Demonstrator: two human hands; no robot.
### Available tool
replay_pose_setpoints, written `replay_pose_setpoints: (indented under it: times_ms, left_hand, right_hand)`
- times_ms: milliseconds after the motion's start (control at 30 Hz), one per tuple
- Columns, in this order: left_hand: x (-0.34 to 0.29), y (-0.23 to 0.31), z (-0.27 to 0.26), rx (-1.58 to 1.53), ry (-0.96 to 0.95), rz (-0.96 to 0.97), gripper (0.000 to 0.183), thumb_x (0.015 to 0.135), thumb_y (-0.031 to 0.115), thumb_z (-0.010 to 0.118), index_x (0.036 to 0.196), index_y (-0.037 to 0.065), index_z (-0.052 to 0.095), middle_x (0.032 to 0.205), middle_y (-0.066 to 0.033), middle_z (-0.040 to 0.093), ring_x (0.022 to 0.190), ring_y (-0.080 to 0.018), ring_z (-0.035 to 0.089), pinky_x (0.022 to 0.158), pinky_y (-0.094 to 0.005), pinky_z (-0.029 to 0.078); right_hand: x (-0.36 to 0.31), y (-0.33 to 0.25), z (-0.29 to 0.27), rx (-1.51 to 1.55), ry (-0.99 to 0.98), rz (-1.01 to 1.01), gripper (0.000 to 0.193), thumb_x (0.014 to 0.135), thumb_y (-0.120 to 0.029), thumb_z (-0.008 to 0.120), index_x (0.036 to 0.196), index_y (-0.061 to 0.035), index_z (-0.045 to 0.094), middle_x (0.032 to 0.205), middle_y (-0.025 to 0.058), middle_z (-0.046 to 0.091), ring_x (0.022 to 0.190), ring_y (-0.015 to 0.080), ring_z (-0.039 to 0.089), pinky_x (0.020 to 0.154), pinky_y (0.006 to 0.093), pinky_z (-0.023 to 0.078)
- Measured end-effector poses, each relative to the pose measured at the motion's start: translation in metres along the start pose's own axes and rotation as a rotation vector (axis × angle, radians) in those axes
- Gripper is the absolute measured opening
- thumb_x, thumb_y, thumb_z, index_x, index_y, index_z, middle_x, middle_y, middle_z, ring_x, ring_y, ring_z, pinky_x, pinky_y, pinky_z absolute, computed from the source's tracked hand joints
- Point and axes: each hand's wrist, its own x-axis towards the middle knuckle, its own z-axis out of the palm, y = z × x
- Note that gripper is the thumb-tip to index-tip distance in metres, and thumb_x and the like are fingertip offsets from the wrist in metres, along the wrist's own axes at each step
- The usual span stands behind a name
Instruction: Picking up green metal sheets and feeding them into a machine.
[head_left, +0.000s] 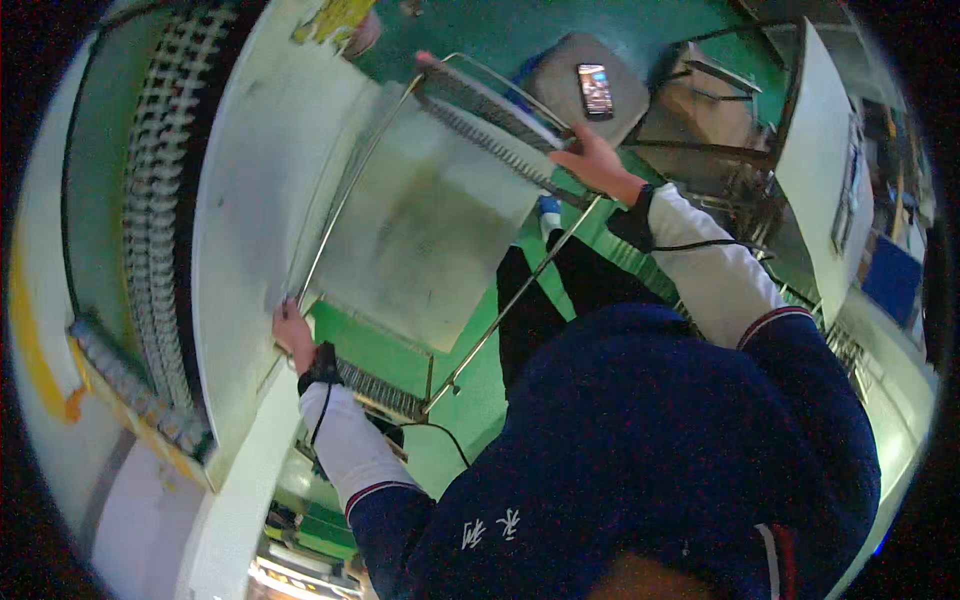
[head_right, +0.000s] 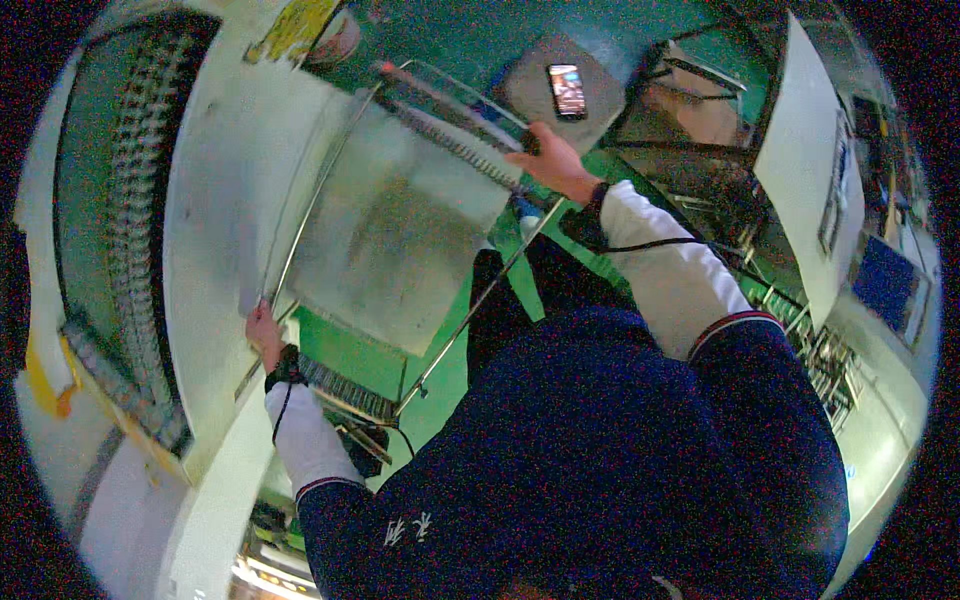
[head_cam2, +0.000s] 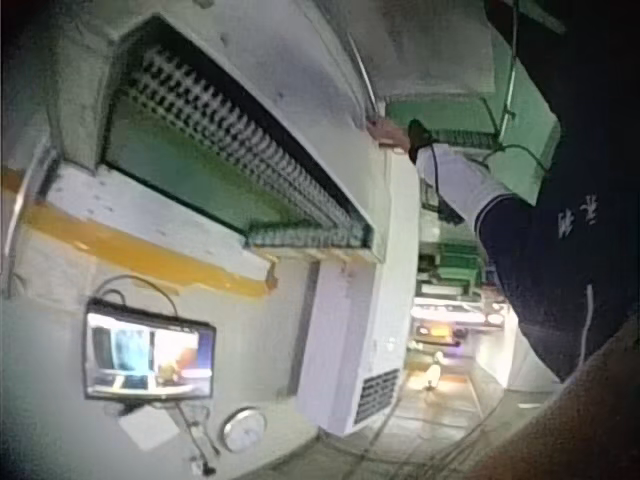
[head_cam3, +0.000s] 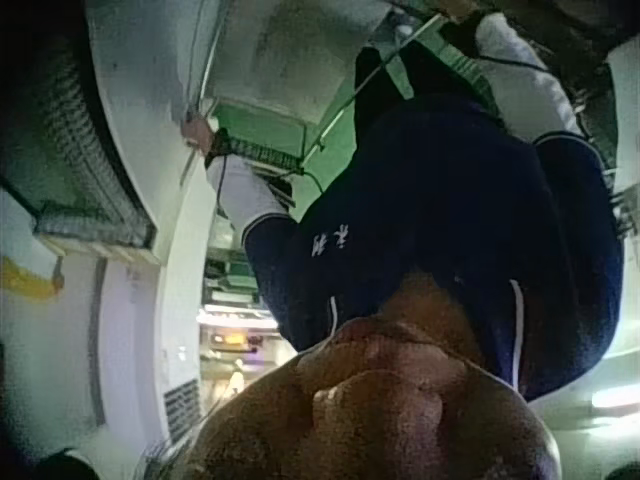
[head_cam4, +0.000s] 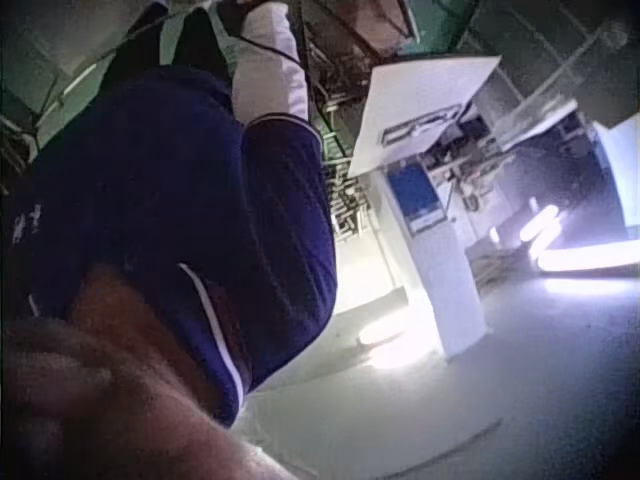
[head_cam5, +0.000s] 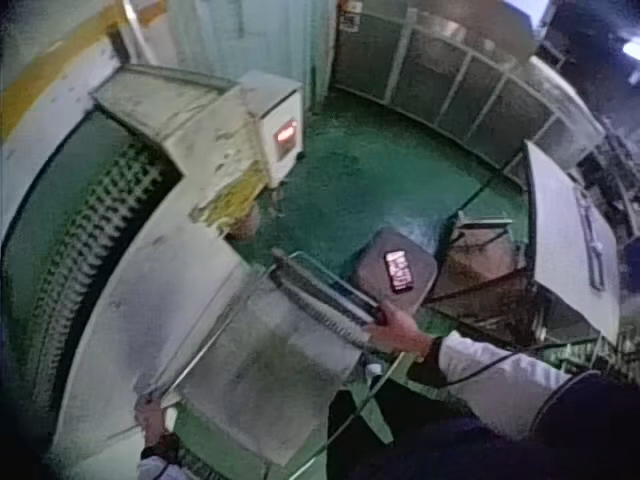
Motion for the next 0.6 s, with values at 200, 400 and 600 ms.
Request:
replay_pose_setpoints:
  times_ms: [200,400,600]
  left_hand:
    - [0.014,0.041,-0.008,0.338,-0.071,0.151,0.04,0.078,0.032,0.049,0.072,-0.007,0.056,0.074,-0.0257,0.055,0.071,-0.0415,0.053,0.063,-0.0462,0.04]
    - [0.013,0.057,-0.017,0.268,-0.058,0.274,0.039,0.081,0.03,0.046,0.07,-0.005,0.056,0.071,-0.0238,0.055,0.067,-0.0413,0.051,0.061,-0.0459,0.038]
    - [0.011,0.064,-0.014,0.235,-0.085,0.211,0.043,0.083,0.034,0.043,0.073,-0.005,0.058,0.07,-0.0235,0.055,0.068,-0.0386,0.052,0.064,-0.0452,0.039]
  right_hand:
    - [-0.006,0.003,0.001,0.019,0.063,0.021,0.055,0.065,-0.043,0.065,0.101,-0.0052,0.046,0.089,0.0172,0.057,0.087,0.0338,0.054,0.073,0.0386,0.042]
    - [-0.001,-0.001,-0.001,-0.034,0.027,0.045,0.058,0.065,-0.043,0.065,0.102,-0.0032,0.045,0.091,0.0181,0.057,0.087,0.0336,0.054,0.073,0.0387,0.042]
    - [0.002,-0.001,-0.001,-0.018,0.0,0.06,0.06,0.065,-0.047,0.064,0.102,-0.0035,0.045,0.091,0.0185,0.056,0.086,0.0329,0.055,0.073,0.038,0.042]
